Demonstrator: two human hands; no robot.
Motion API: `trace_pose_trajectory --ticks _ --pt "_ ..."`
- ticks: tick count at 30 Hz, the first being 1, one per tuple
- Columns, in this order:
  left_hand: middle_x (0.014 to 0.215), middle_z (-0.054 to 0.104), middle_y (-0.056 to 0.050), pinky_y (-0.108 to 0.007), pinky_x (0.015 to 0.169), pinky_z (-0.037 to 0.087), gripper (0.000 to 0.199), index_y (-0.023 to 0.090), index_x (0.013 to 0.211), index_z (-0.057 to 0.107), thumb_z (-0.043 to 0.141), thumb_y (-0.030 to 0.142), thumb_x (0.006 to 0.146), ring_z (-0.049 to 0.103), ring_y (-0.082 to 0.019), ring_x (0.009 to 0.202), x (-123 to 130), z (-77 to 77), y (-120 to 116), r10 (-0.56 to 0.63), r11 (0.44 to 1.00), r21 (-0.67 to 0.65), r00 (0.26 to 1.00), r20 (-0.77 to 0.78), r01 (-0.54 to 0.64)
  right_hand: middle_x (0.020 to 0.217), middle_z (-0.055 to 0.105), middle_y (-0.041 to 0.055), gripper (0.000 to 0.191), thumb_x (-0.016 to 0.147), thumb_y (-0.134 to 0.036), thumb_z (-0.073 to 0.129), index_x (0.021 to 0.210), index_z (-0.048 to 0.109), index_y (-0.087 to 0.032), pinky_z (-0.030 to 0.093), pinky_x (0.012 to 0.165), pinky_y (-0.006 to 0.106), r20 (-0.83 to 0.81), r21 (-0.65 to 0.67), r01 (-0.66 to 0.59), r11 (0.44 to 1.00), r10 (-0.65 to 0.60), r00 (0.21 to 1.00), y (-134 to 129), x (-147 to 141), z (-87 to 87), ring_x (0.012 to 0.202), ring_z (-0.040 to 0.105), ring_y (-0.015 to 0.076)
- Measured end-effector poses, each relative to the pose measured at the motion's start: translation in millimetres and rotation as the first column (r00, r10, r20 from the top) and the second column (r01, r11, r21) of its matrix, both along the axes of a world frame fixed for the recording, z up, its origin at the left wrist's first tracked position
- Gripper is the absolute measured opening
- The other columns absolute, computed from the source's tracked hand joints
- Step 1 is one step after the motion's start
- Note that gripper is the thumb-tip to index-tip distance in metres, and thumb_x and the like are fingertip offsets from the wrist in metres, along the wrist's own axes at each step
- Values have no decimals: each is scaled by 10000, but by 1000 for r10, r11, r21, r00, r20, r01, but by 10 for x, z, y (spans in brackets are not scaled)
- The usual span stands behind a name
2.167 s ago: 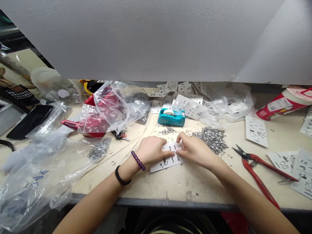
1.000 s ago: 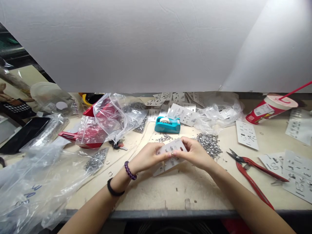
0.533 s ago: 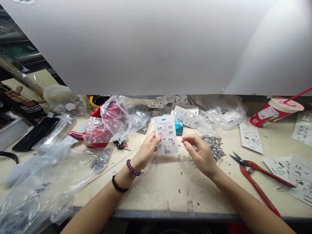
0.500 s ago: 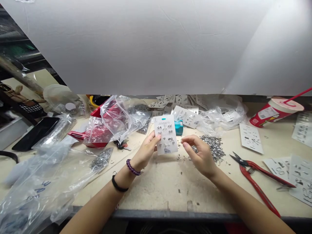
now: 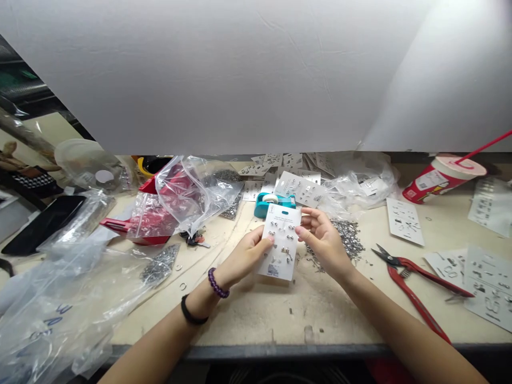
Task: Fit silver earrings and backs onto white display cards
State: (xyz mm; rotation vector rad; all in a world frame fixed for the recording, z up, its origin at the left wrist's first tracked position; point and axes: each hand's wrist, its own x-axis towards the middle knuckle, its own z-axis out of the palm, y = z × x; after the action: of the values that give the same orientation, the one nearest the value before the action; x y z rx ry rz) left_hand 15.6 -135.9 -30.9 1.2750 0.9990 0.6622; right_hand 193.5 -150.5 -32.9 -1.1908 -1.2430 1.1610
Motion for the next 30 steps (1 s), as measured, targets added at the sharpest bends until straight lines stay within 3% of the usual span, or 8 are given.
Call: trace_pose_trajectory --ticks 5,9,13,19,23,26,28,30 --pt "1038 623 -98 -338 749 471 353 132 1046 534 528 369 785 583 -227 903 30 -40 -20 -64 992 106 993 -96 74 928 621 55 562 700 -335 659 1150 346 -214 511 735 375 -115 -72 -31 997 22 993 0 -22 -45 849 605 198" --pt "1024 634 -79 -315 750 459 342 146 1046 551 519 369 789 578 -225 906 58 -43 -44 -31 968 235 971 -238 89 871 638 41 478 695 -317 646 1093 402 -217 506 704 355 -107 -127 -68 990 55 993 -24 -44 -31 825 615 201" --pt "904 645 -39 -275 685 440 271 162 985 569 484 348 806 577 -188 789 85 -13 -85 6 926 352 927 -374 136 832 627 21 438 694 -251 625 1079 418 -217 490 662 318 -20 -159 -72 985 70 997 -34 -37 4 769 614 182" --pt "812 617 -37 -261 621 422 247 153 906 565 454 358 823 553 -172 716 105 34 -126 -5 909 372 895 -446 190 821 600 14 358 720 -244 584 1041 431 -206 472 646 294 52 -123 -131 984 138 989 -9 2 -42 737 591 159" --pt "892 617 -61 -283 656 440 262 149 949 551 465 360 820 559 -192 785 96 -3 -126 -43 934 314 929 -367 168 879 582 30 285 757 -258 551 1010 434 -196 471 662 298 141 -65 -119 991 127 982 9 5 -97 771 571 157" --pt "943 615 -74 -294 668 461 289 148 986 531 456 375 826 572 -193 807 80 -51 -100 -94 976 179 981 -172 125 962 574 58 340 784 -282 537 1084 401 -197 488 712 325 74 -62 -144 988 149 986 10 11 -93 853 570 174" --pt "918 622 -73 -291 646 473 313 145 1018 517 452 384 827 584 -182 767 74 -70 -75 -44 997 63 998 -35 46 1083 542 86 398 807 -306 519 1164 373 -209 484 780 365 89 -16 -106 994 107 990 -6 20 -69 966 546 198" --pt "914 627 -79 -285 615 484 342 142 1063 500 472 375 815 594 -180 747 73 -68 -51 66 998 -28 997 46 -65 1155 495 93 396 815 -307 515 1182 392 -226 463 833 406 227 181 5 983 -47 973 -39 26 -38 1046 499 220"
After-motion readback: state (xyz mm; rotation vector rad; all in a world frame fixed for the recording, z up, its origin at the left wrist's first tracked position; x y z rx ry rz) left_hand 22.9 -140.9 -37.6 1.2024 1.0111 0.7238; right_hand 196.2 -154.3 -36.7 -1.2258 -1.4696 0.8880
